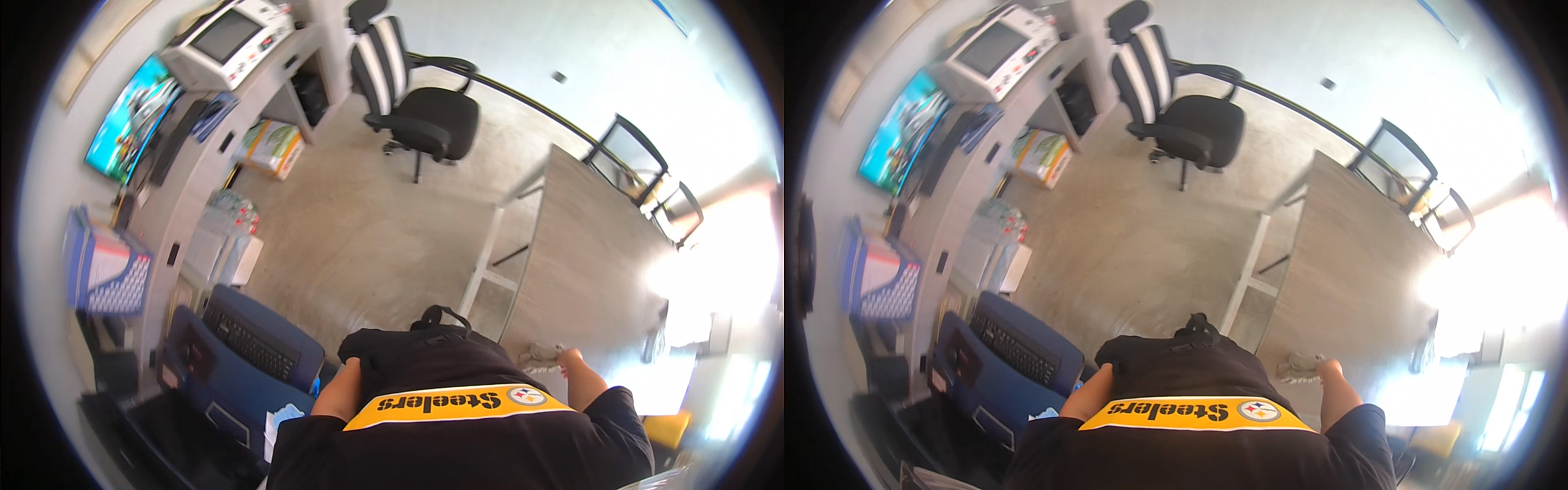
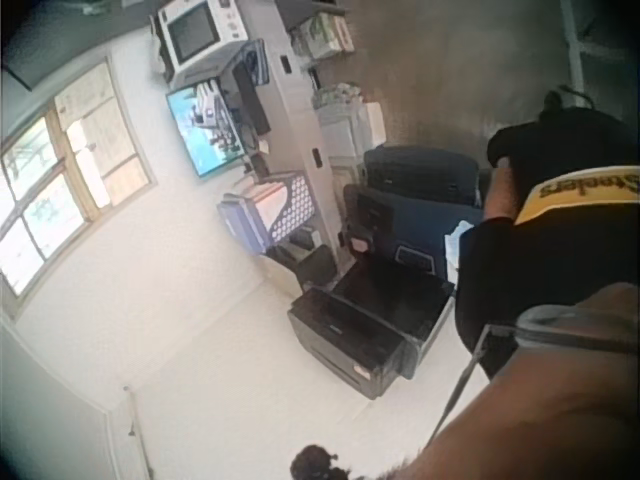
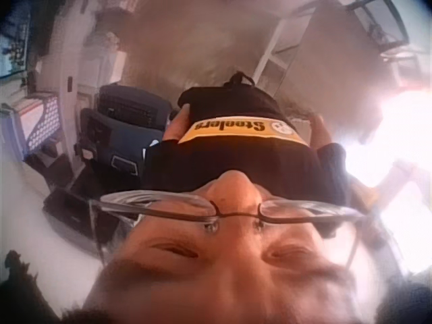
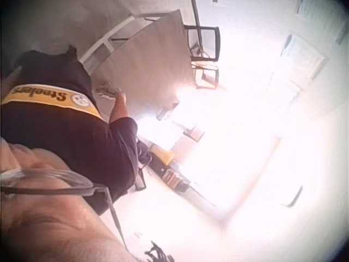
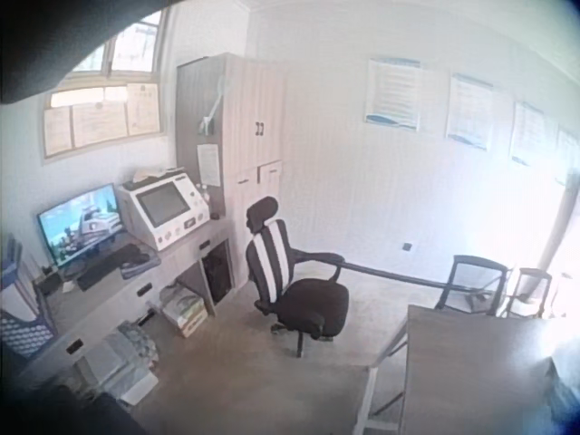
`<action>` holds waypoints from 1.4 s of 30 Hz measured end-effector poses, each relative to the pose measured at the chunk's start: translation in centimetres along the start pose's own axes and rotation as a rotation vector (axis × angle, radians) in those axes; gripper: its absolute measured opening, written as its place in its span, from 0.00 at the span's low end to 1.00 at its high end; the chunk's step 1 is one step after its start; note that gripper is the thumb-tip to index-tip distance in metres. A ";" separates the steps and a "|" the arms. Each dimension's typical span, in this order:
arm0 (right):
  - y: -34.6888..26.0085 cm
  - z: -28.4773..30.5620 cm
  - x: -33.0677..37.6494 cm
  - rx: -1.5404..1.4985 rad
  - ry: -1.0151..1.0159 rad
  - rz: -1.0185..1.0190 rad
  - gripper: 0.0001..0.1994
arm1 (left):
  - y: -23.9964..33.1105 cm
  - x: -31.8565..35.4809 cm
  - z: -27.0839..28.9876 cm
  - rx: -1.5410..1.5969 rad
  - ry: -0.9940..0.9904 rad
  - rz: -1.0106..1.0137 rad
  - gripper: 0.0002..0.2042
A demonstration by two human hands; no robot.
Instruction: The person wipes a wooden table with a cloth, picks up a glass bowl, and wipes the inside of the bowl over a trash can.
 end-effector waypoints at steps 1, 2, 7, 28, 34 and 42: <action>0.1 -1.2 1.0 -0.107 0.042 -0.016 0.12 | 1.0 -0.1 0.1 -0.038 0.008 0.004 0.12; 0.2 -2.7 2.4 -0.223 0.089 -0.039 0.12 | 2.0 -0.3 -0.1 -0.076 0.009 0.011 0.12; -1.0 -11.4 13.1 -0.625 0.522 -0.042 0.21 | 6.1 -1.1 -0.2 -0.282 0.006 0.052 0.11; 11.1 -27.7 22.6 -1.042 0.702 0.054 0.15 | 0.1 -0.3 4.3 -0.888 0.124 0.047 0.10; 18.1 -23.9 11.2 -1.180 0.765 0.053 0.12 | -6.3 0.6 -1.3 -1.138 0.178 -0.082 0.10; 31.7 -3.0 -21.4 -1.336 1.165 0.135 0.13 | -15.6 1.2 -17.0 -1.581 0.271 -0.421 0.09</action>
Point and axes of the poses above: each hand's wrist, its own x-axis away from the middle knuckle, its own z-axis out of the back of the hand, y = z × x, the point moved 1 cm from there along -x, towards the middle knuckle, and after that the axes turned 4 degrees about -z, right-handed, at the moved point
